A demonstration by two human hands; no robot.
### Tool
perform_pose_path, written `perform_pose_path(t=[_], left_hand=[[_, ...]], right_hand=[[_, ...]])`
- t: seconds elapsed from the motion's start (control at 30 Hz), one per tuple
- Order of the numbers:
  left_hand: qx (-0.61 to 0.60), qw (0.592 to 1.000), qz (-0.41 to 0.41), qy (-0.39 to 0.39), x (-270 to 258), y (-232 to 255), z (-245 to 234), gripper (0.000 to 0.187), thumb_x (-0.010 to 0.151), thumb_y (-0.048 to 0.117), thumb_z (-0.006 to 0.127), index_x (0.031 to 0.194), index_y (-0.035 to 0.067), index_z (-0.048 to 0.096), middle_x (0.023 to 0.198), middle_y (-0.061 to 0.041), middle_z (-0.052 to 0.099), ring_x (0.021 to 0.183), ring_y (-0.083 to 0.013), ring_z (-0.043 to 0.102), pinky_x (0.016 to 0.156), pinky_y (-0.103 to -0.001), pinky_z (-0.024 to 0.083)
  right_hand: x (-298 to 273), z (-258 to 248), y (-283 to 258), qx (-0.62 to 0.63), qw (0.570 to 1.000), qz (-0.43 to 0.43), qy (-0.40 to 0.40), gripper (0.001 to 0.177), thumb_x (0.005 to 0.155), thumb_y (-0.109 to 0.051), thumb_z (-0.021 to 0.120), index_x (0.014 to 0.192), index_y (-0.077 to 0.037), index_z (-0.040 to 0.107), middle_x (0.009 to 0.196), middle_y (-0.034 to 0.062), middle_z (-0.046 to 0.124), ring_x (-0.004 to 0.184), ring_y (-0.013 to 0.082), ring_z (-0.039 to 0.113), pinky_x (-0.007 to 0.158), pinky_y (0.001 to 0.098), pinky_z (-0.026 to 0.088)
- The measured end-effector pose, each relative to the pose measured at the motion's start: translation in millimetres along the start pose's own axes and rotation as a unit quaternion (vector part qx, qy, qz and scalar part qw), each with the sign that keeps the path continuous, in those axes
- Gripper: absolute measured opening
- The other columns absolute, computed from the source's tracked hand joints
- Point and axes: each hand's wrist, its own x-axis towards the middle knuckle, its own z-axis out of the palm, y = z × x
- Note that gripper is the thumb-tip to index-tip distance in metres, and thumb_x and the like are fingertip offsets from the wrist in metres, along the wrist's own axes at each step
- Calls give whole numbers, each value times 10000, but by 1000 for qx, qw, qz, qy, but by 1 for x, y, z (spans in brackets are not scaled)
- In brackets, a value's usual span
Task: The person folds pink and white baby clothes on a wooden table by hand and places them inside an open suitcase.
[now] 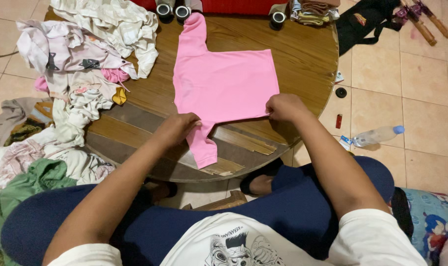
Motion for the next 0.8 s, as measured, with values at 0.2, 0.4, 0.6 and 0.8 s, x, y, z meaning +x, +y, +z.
perform_pose_path(t=[0.2, 0.4, 0.6, 0.8], left_hand=[[-78, 997, 2, -8, 23, -18, -11, 227, 940, 104, 627, 1138, 55, 725, 1043, -185, 748, 940, -315, 739, 813, -404, 569], [-29, 999, 7, 38, 39, -18, -26, 198, 936, 65, 669, 1118, 53, 746, 1049, -190, 744, 928, -322, 720, 788, -404, 553], [-116, 986, -116, 26, 51, -15, -34, 201, 976, 137, 668, 1155, 63, 721, 962, -166, 752, 748, -312, 730, 688, -402, 561], [-107, 989, -12, 101, 69, -36, -26, 208, 934, 131, 732, 1107, 14, 731, 1003, -177, 751, 857, -259, 741, 736, -366, 567]], right_hand=[[0, -13, -3, 9, 1000, 8, -5, 227, 815, -245, 769, 1038, -210, 785, 1057, 105, 750, 1004, 332, 701, 810, 466, 559], [6, -12, 7, 19, 998, -3, 62, 270, 836, -172, 710, 1100, -194, 756, 1097, 106, 741, 1027, 337, 693, 796, 475, 557], [9, -13, 9, 26, 993, -6, 112, 246, 861, -249, 727, 1093, -169, 734, 1105, 94, 730, 1050, 332, 677, 822, 475, 543], [16, -16, 10, 24, 992, 4, 125, 212, 885, -265, 718, 1063, -152, 736, 1100, 95, 726, 1035, 335, 677, 809, 477, 543]])
